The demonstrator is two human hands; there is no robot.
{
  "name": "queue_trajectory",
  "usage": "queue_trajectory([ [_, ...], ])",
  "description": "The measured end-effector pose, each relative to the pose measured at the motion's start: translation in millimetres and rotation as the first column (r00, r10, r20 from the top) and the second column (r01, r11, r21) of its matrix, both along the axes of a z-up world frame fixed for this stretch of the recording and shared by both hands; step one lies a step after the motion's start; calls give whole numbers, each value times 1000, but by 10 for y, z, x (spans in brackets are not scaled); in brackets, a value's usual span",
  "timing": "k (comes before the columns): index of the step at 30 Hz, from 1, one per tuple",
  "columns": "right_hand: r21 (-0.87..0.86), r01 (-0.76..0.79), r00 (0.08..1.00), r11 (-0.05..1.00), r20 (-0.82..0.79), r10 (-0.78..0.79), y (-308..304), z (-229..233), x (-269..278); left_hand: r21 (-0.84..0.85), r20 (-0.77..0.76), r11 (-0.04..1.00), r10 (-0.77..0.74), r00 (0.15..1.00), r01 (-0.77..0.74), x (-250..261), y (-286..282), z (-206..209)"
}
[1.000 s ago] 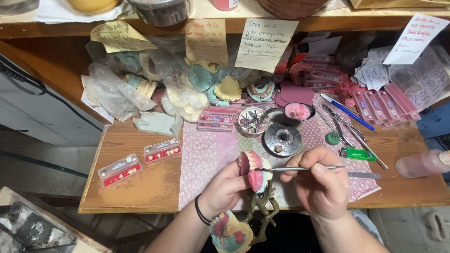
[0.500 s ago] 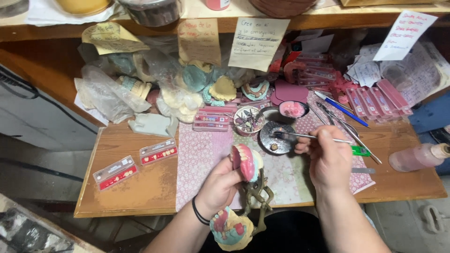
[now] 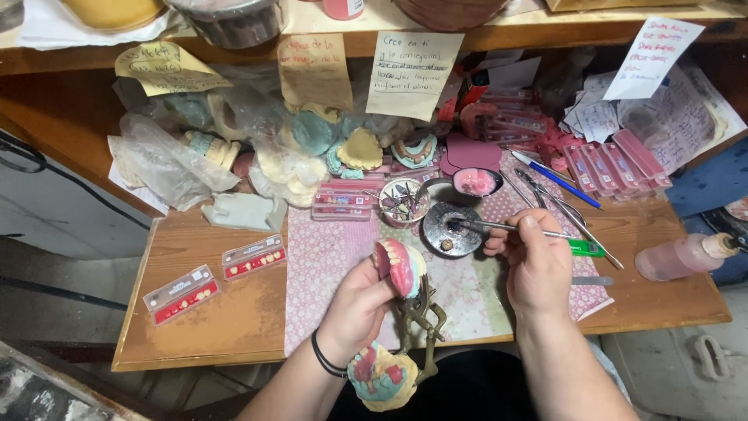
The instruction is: A person uses a carving tool to shape and refine the wax base of a dental prosthetic model on a laboratory bench.
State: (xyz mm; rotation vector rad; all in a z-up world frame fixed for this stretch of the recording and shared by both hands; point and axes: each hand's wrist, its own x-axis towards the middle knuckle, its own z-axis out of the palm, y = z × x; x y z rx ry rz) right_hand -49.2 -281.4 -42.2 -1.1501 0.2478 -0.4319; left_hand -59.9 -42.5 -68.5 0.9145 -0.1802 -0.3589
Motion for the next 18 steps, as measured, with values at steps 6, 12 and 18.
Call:
queue_trajectory([
  [6,-14,19,1000,1000,3,-19,13,28,-21,26,-37,1000,-6,999,7,11,5,-80],
  [12,-16,31,999,999,-9,-31,25,56,-31,57,-20,998,-20,1000,21,20,20,-33],
  [18,-2,29,1000,1000,5,-29,14,54,-29,77,-14,997,-19,1000,20,25,19,-27],
])
